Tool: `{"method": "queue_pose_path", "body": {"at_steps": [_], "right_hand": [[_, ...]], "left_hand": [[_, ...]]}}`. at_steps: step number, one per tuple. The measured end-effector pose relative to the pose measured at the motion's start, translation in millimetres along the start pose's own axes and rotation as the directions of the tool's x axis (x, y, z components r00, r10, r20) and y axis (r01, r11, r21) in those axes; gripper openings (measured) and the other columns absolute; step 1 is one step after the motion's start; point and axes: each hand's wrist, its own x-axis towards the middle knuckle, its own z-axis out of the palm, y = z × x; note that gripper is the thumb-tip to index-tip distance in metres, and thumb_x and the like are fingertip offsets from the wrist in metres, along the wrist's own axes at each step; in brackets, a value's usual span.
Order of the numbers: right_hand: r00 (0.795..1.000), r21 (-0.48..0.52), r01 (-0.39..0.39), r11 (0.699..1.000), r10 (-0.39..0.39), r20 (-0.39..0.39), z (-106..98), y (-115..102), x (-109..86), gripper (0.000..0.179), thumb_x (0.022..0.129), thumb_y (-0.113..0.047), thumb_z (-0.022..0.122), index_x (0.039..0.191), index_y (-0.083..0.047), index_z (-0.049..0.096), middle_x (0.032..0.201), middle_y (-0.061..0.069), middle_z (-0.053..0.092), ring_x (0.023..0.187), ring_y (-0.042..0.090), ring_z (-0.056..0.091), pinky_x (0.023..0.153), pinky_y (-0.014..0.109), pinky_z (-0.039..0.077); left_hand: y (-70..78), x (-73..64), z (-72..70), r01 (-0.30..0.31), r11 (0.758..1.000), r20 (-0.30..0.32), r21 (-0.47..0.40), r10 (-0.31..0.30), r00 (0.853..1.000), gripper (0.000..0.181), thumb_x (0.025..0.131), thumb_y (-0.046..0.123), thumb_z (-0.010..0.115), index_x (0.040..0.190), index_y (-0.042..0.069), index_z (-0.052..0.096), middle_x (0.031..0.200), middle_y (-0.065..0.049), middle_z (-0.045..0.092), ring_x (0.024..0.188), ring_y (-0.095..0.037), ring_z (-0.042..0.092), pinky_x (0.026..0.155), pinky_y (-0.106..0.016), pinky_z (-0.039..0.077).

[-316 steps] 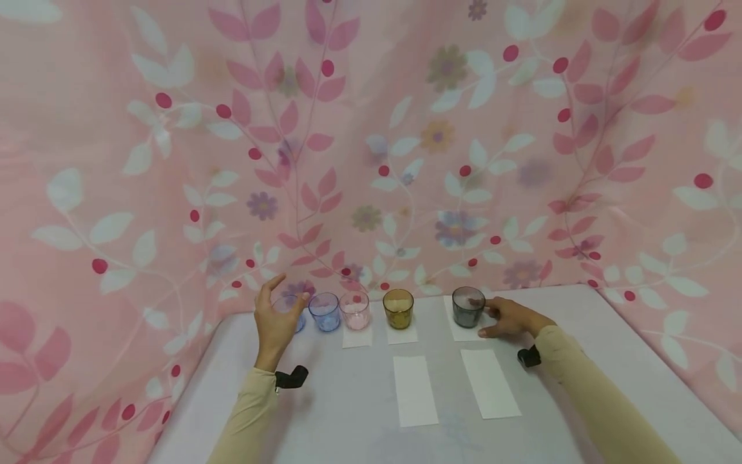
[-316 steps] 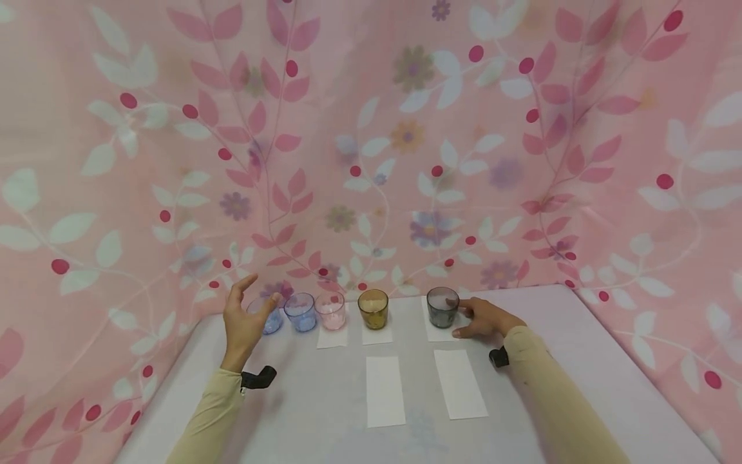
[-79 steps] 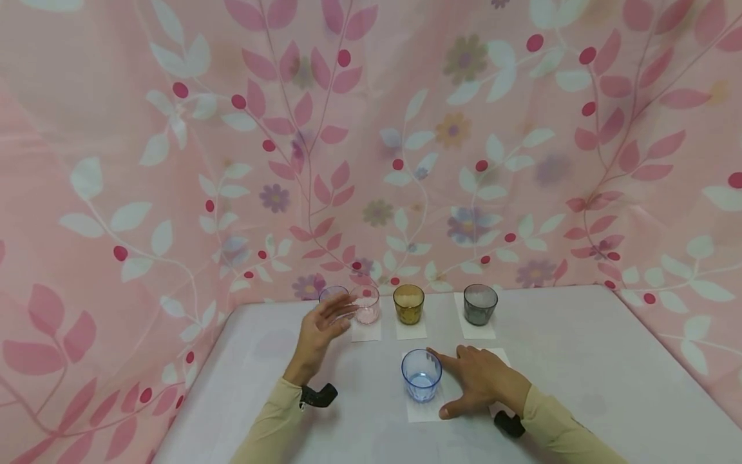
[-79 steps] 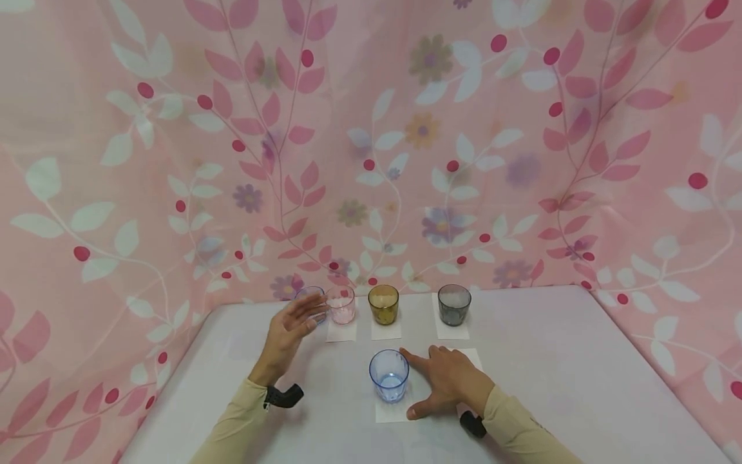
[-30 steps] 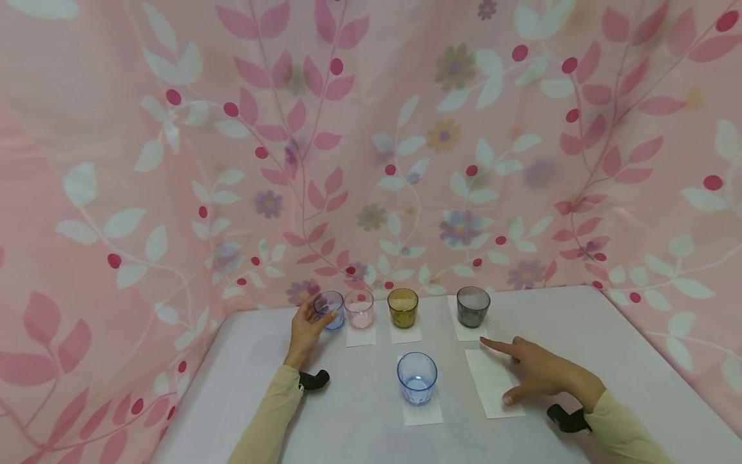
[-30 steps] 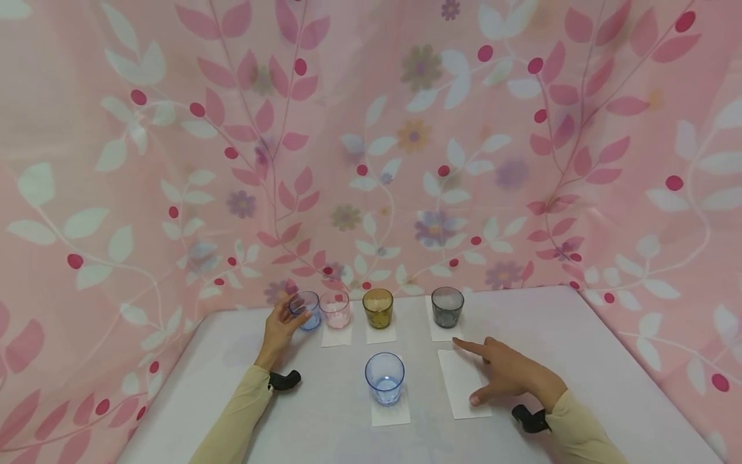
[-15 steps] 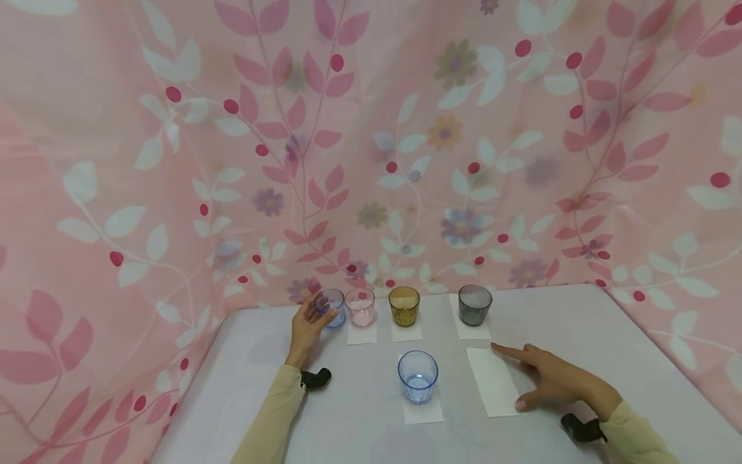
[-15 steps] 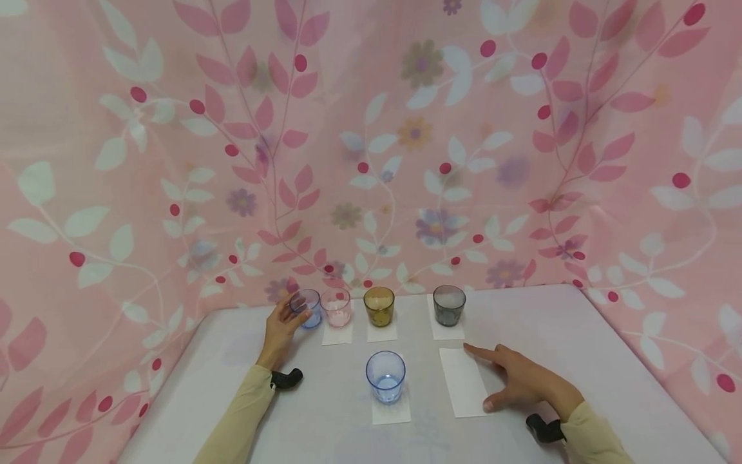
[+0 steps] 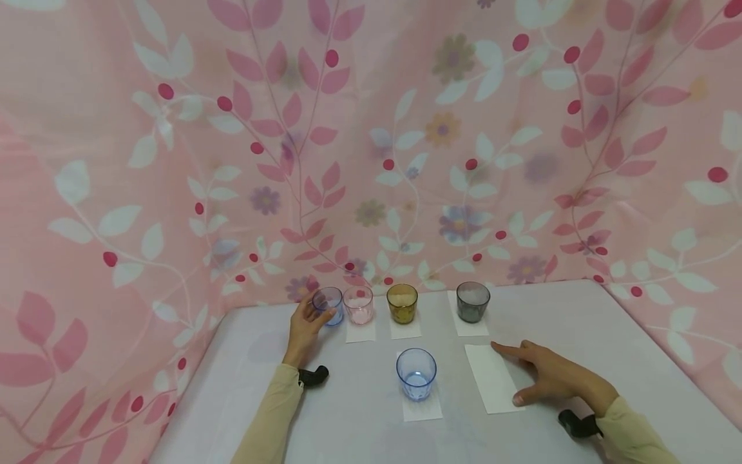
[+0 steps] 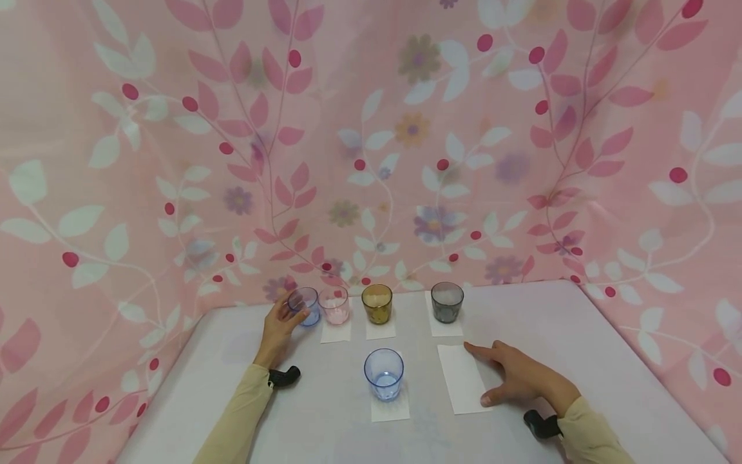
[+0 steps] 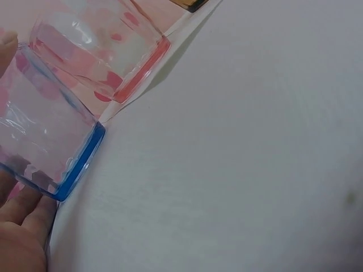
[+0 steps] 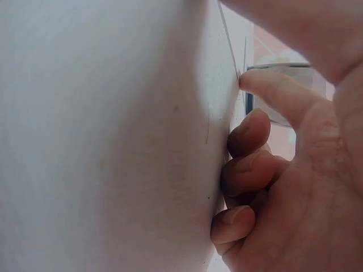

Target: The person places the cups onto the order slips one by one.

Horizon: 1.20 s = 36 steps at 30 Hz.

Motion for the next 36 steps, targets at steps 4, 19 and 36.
{"method": "queue_pose_path", "body": {"at_steps": [4, 19, 36], "right_hand": [[1.0, 0.003, -0.004, 1.0, 0.004, 0.002, -0.7, -1.7, 0.0, 0.101, 0.076, -0.056, 0.09, 0.161, -0.022, 0.048, 0.098, -0.003, 0.049, 0.089, 0.002, 0.041, 0.076, 0.021, 0.036], [1.0, 0.005, -0.015, 1.0, 0.015, 0.007, 0.8, -1.9, -0.4, 0.1, 0.076, -0.054, 0.091, 0.16, -0.019, 0.05, 0.098, -0.003, 0.049, 0.089, 0.003, 0.041, 0.076, 0.021, 0.035], [0.998, 0.009, -0.051, 0.999, 0.051, 0.022, -1.7, -4.2, 0.0, 0.101, 0.075, -0.052, 0.092, 0.16, -0.02, 0.048, 0.1, -0.003, 0.051, 0.093, 0.005, 0.043, 0.081, 0.021, 0.038]], "left_hand": [[0.5, 0.0, -0.7, 0.009, 0.999, 0.007, 0.036, -0.009, 1.0, 0.08, 0.092, 0.005, 0.082, 0.161, 0.006, 0.041, 0.157, -0.027, 0.052, 0.148, -0.044, 0.049, 0.109, -0.02, 0.051], [13.3, 0.3, -14.3, -0.011, 0.997, -0.021, -0.073, 0.009, 1.0, 0.071, 0.092, -0.004, 0.079, 0.155, -0.002, 0.046, 0.151, -0.031, 0.056, 0.142, -0.045, 0.054, 0.099, -0.016, 0.056], [76.7, -6.5, 18.7, -0.137, 0.949, -0.007, -0.285, 0.141, 0.99, 0.063, 0.094, -0.012, 0.071, 0.152, -0.005, 0.049, 0.15, -0.037, 0.052, 0.13, -0.03, 0.066, 0.101, -0.025, 0.059]]}}
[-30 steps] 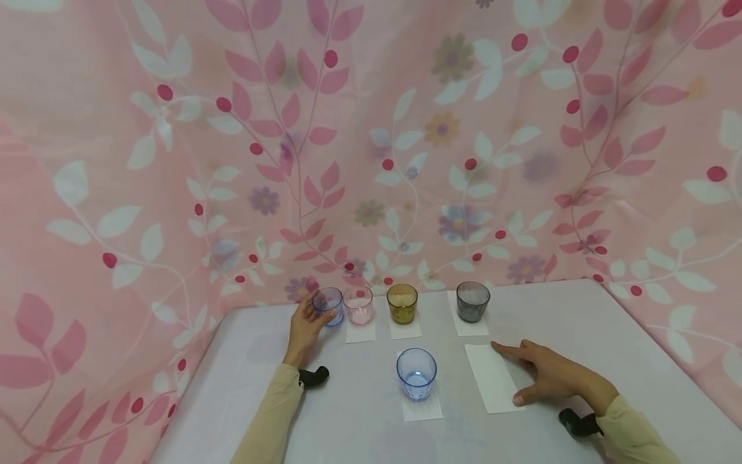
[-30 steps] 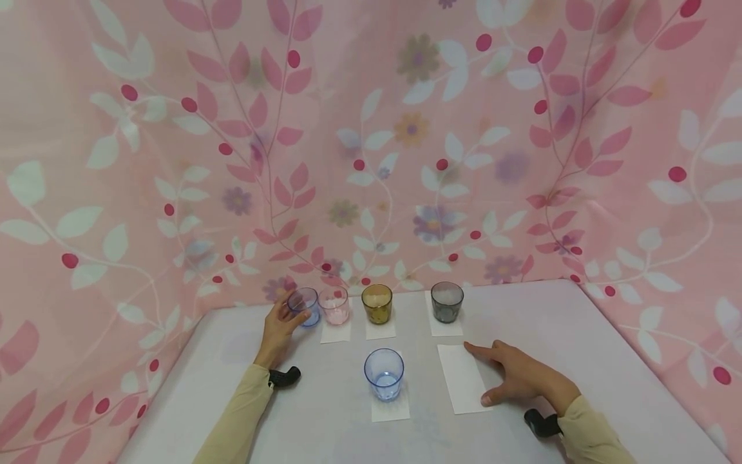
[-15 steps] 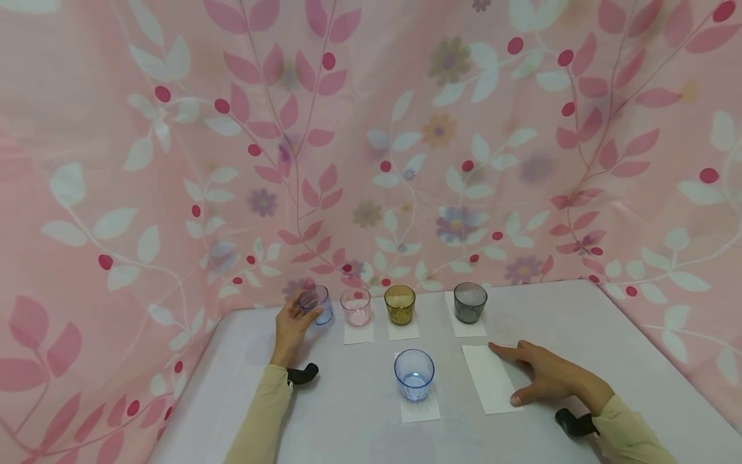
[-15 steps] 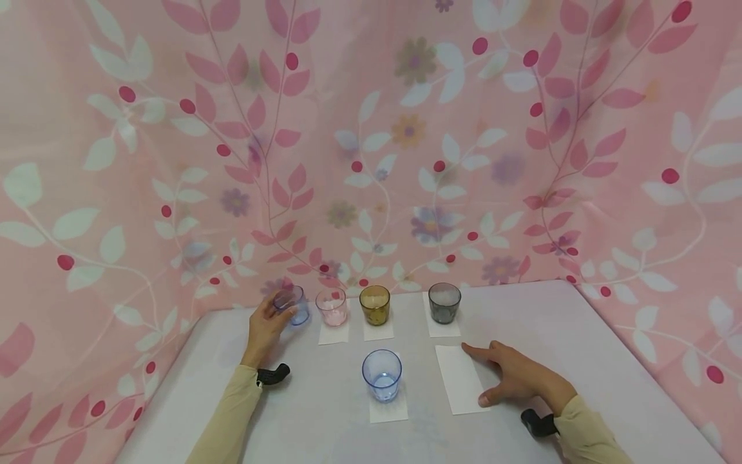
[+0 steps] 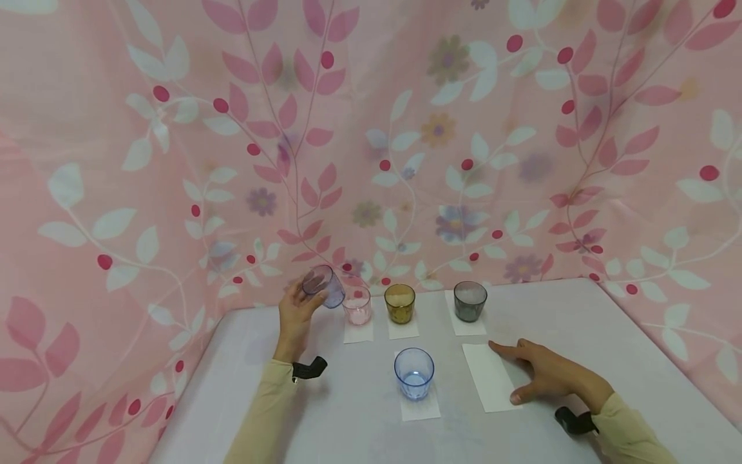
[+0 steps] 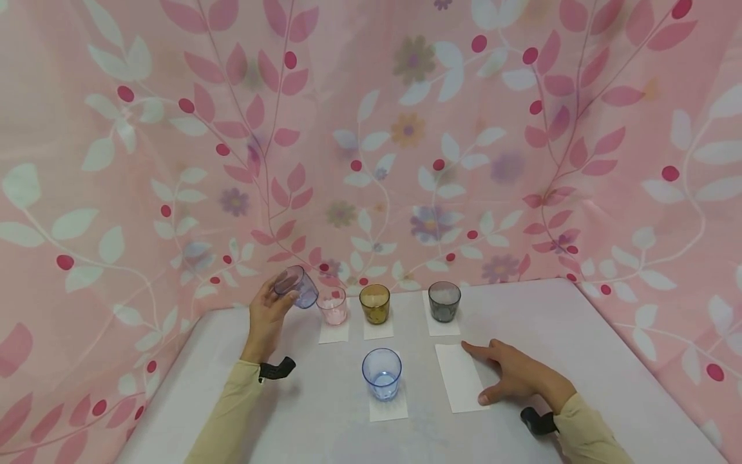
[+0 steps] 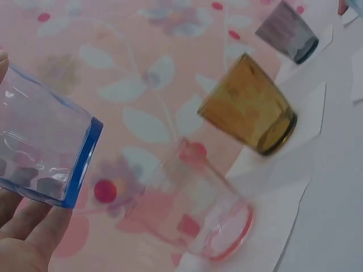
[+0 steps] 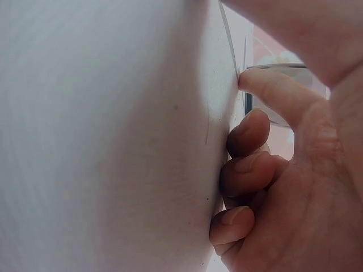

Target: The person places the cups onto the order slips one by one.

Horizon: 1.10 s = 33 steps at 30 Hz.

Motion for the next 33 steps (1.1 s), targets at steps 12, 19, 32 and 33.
{"method": "queue_pose_path", "body": {"at_steps": [12, 19, 32, 33], "right_hand": [[1.0, -0.018, -0.009, 1.0, 0.009, 0.001, 0.0, -0.6, 0.3, 0.102, 0.074, -0.054, 0.092, 0.16, -0.022, 0.049, 0.101, -0.003, 0.051, 0.094, 0.008, 0.044, 0.083, 0.023, 0.041], [0.999, -0.019, -0.031, 0.999, 0.031, 0.008, -0.6, 0.7, 3.4, 0.101, 0.074, -0.054, 0.092, 0.16, -0.02, 0.05, 0.099, -0.002, 0.049, 0.091, 0.009, 0.043, 0.08, 0.023, 0.038], [0.997, -0.012, -0.078, 0.997, 0.078, 0.025, 1.4, 0.5, 2.9, 0.102, 0.072, -0.052, 0.094, 0.159, -0.022, 0.051, 0.097, 0.0, 0.048, 0.09, 0.013, 0.043, 0.075, 0.025, 0.037], [0.997, -0.013, -0.077, 0.997, 0.078, 0.023, 1.3, 0.2, 2.7, 0.102, 0.072, -0.052, 0.094, 0.159, -0.021, 0.051, 0.097, 0.0, 0.048, 0.09, 0.014, 0.043, 0.076, 0.026, 0.037]], "left_hand": [[6.7, -45.7, 98.5, -0.014, 1.0, 0.266, 0.018, 0.008, 0.964, 0.07, 0.088, -0.002, 0.082, 0.15, -0.004, 0.049, 0.146, -0.034, 0.056, 0.13, -0.036, 0.063, 0.105, -0.033, 0.059], [1.1, -67.8, 143.9, 0.019, 1.0, 0.425, 0.004, -0.019, 0.905, 0.075, 0.089, 0.006, 0.085, 0.152, -0.003, 0.045, 0.152, -0.031, 0.053, 0.14, -0.05, 0.053, 0.112, -0.041, 0.054], [-5.1, -91.4, 191.9, 0.122, 0.992, 0.44, 0.037, -0.126, 0.889, 0.07, 0.09, 0.006, 0.083, 0.152, 0.007, 0.049, 0.151, -0.021, 0.058, 0.14, -0.038, 0.057, 0.115, -0.052, 0.05], [-5.5, -92.9, 194.7, 0.127, 0.991, 0.441, 0.043, -0.133, 0.888, 0.07, 0.09, 0.007, 0.083, 0.152, 0.007, 0.049, 0.151, -0.02, 0.058, 0.14, -0.037, 0.057, 0.116, -0.053, 0.05]]}}
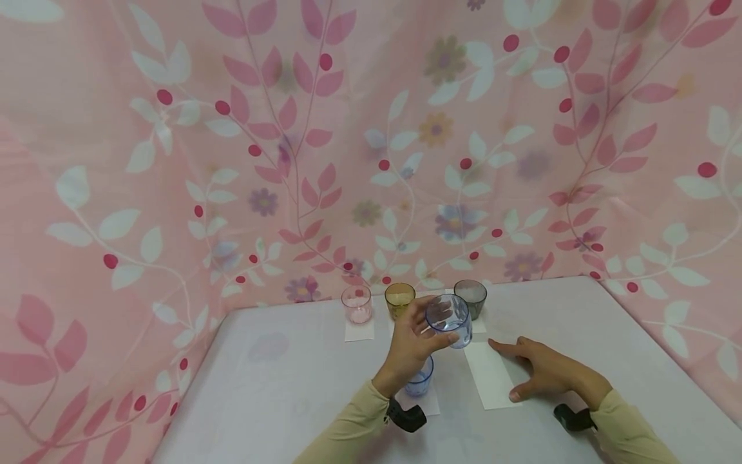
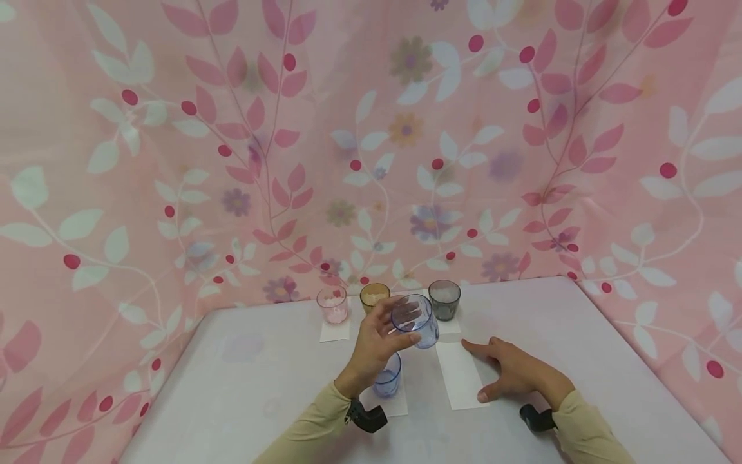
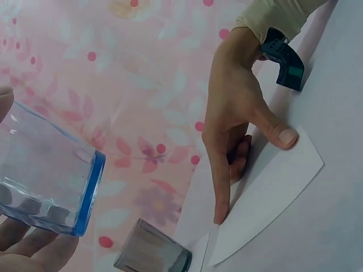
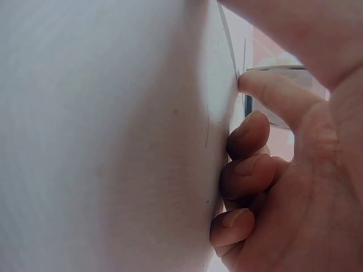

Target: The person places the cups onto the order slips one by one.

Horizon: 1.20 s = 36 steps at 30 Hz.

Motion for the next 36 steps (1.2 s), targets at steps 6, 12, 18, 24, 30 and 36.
{"method": "queue_pose_path", "body": {"at_steps": [6, 12, 18, 24, 30, 36], "right_hand": [[1.0, 0.002, 0.003, 1.0, -0.003, -0.01, -0.8, -1.8, -2.0, 0.101, 0.072, -0.052, 0.094, 0.159, -0.02, 0.051, 0.098, 0.0, 0.05, 0.092, 0.016, 0.045, 0.081, 0.029, 0.043], [0.999, 0.012, 0.037, 0.999, -0.036, -0.034, -1.2, -1.0, -3.5, 0.098, 0.074, -0.049, 0.094, 0.156, -0.011, 0.054, 0.095, -0.001, 0.047, 0.086, 0.009, 0.041, 0.073, 0.024, 0.034], [0.998, 0.013, 0.051, 0.999, -0.051, -0.032, -1.6, 1.4, -3.2, 0.095, 0.075, -0.046, 0.095, 0.148, 0.003, 0.058, 0.096, -0.001, 0.048, 0.086, 0.006, 0.042, 0.072, 0.023, 0.034], [0.998, -0.017, 0.047, 0.999, -0.047, -0.031, -1.2, 2.6, -2.1, 0.083, 0.075, -0.046, 0.096, 0.139, -0.002, 0.066, 0.1, -0.003, 0.05, 0.092, 0.008, 0.045, 0.08, 0.023, 0.041], [0.996, -0.025, 0.064, 0.998, -0.066, -0.055, 0.0, 3.1, -1.3, 0.066, 0.072, -0.046, 0.097, 0.123, -0.012, 0.072, 0.103, -0.005, 0.052, 0.096, 0.006, 0.047, 0.086, 0.024, 0.046], [0.998, -0.006, 0.028, 1.0, -0.028, -0.055, -0.6, 1.0, -0.7, 0.064, 0.072, -0.043, 0.098, 0.116, -0.012, 0.065, 0.105, -0.005, 0.055, 0.099, 0.008, 0.05, 0.089, 0.025, 0.049]], "left_hand": [[-4.5, -0.6, 16.3, 0.013, 1.0, 0.024, -0.021, -0.013, 1.0, 0.071, 0.09, 0.004, 0.082, 0.152, 0.004, 0.047, 0.151, -0.023, 0.057, 0.14, -0.04, 0.057, 0.115, -0.053, 0.051], [-10.8, -4.0, 32.9, 0.021, 1.0, 0.014, -0.016, -0.021, 1.0, 0.072, 0.088, 0.001, 0.083, 0.151, 0.004, 0.049, 0.151, -0.024, 0.057, 0.14, -0.039, 0.058, 0.117, -0.049, 0.049], [-23.1, -9.4, 50.3, -0.004, 1.0, 0.024, 0.005, 0.003, 1.0, 0.068, 0.089, 0.002, 0.083, 0.148, 0.005, 0.05, 0.151, -0.024, 0.058, 0.141, -0.035, 0.058, 0.119, -0.041, 0.047], [-38.6, -13.2, 61.5, 0.029, 0.999, 0.017, 0.041, -0.03, 0.999, 0.069, 0.089, 0.005, 0.084, 0.149, 0.008, 0.051, 0.15, -0.014, 0.061, 0.141, -0.026, 0.059, 0.12, -0.037, 0.045], [-54.4, -15.9, 66.7, 0.105, 0.994, 0.018, 0.019, -0.105, 0.994, 0.07, 0.087, 0.008, 0.087, 0.147, 0.015, 0.053, 0.15, -0.011, 0.061, 0.14, -0.014, 0.058, 0.12, -0.033, 0.044], [-67.3, -16.5, 69.0, 0.101, 0.995, 0.043, -0.006, -0.101, 0.994, 0.071, 0.084, 0.0, 0.087, 0.146, 0.015, 0.056, 0.143, 0.0, 0.066, 0.136, -0.011, 0.06, 0.119, -0.032, 0.045]]}}
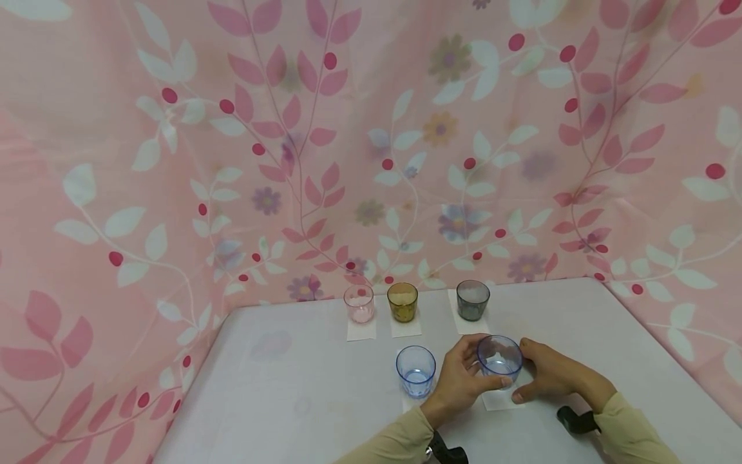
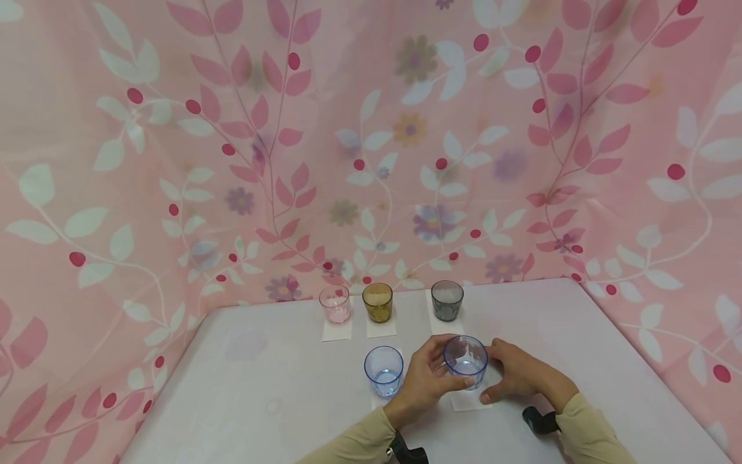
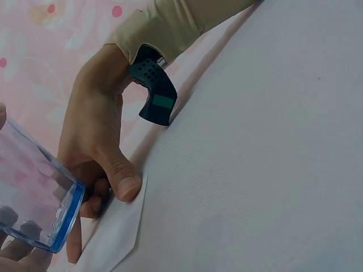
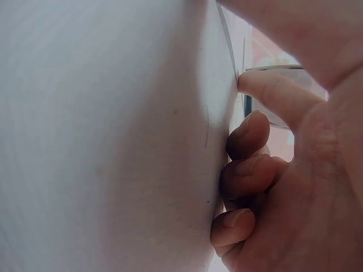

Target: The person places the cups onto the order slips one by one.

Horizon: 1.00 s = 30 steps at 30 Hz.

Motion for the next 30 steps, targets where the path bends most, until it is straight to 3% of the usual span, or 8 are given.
{"method": "queue_pose_path", "body": {"at_steps": [5, 14, 20, 24, 30], "right_hand": [[1.0, 0.014, 0.015, 1.0, -0.015, 0.002, -0.6, -0.2, 1.1, 0.063, 0.071, -0.042, 0.099, 0.115, -0.011, 0.067, 0.101, -0.004, 0.054, 0.095, 0.007, 0.048, 0.085, 0.024, 0.047], [0.999, 0.003, 0.01, 1.0, -0.01, 0.032, -0.8, 3.4, 2.8, 0.076, 0.072, -0.046, 0.098, 0.131, -0.007, 0.07, 0.099, -0.004, 0.05, 0.092, 0.01, 0.046, 0.081, 0.023, 0.042], [1.0, 0.01, 0.016, 1.0, -0.016, 0.027, 0.0, 4.7, 2.1, 0.075, 0.072, -0.045, 0.098, 0.13, -0.006, 0.07, 0.1, -0.004, 0.051, 0.093, 0.009, 0.046, 0.082, 0.023, 0.044], [0.999, 0.02, 0.027, 0.999, -0.027, 0.018, 1.6, 5.5, 1.5, 0.072, 0.072, -0.045, 0.097, 0.127, -0.008, 0.071, 0.1, -0.004, 0.05, 0.092, 0.007, 0.045, 0.081, 0.022, 0.042], [0.998, 0.016, 0.058, 0.998, -0.058, 0.004, 2.4, 6.6, 1.4, 0.071, 0.073, -0.048, 0.096, 0.126, -0.009, 0.071, 0.099, -0.005, 0.05, 0.091, 0.004, 0.044, 0.08, 0.022, 0.041]], "left_hand": [[-6.4, 1.1, -0.6, -0.003, 1.0, 0.01, 0.009, 0.003, 1.0, 0.071, 0.084, -0.001, 0.086, 0.147, 0.011, 0.055, 0.143, -0.003, 0.067, 0.134, -0.011, 0.061, 0.119, -0.032, 0.045], [-20.0, 4.1, -5.3, 0.079, 0.997, 0.017, -0.006, -0.079, 0.997, 0.071, 0.088, 0.006, 0.085, 0.151, 0.011, 0.052, 0.144, 0.006, 0.064, 0.139, -0.012, 0.058, 0.12, -0.025, 0.042], [-26.5, 5.5, -5.5, 0.045, 0.999, 0.038, 0.03, -0.046, 0.998, 0.073, 0.089, 0.008, 0.086, 0.153, 0.008, 0.051, 0.143, 0.006, 0.064, 0.138, -0.011, 0.059, 0.116, -0.018, 0.043], [-29.7, 5.5, -4.9, 0.009, 0.998, 0.043, 0.068, -0.012, 0.999, 0.074, 0.09, 0.008, 0.085, 0.154, 0.006, 0.048, 0.146, 0.001, 0.064, 0.139, -0.013, 0.058, 0.118, -0.022, 0.043], [-31.7, 5.5, -4.4, -0.006, 0.995, 0.039, 0.1, 0.002, 0.999, 0.074, 0.09, 0.008, 0.084, 0.155, 0.015, 0.049, 0.15, -0.004, 0.062, 0.141, -0.015, 0.057, 0.12, -0.024, 0.043]]}}
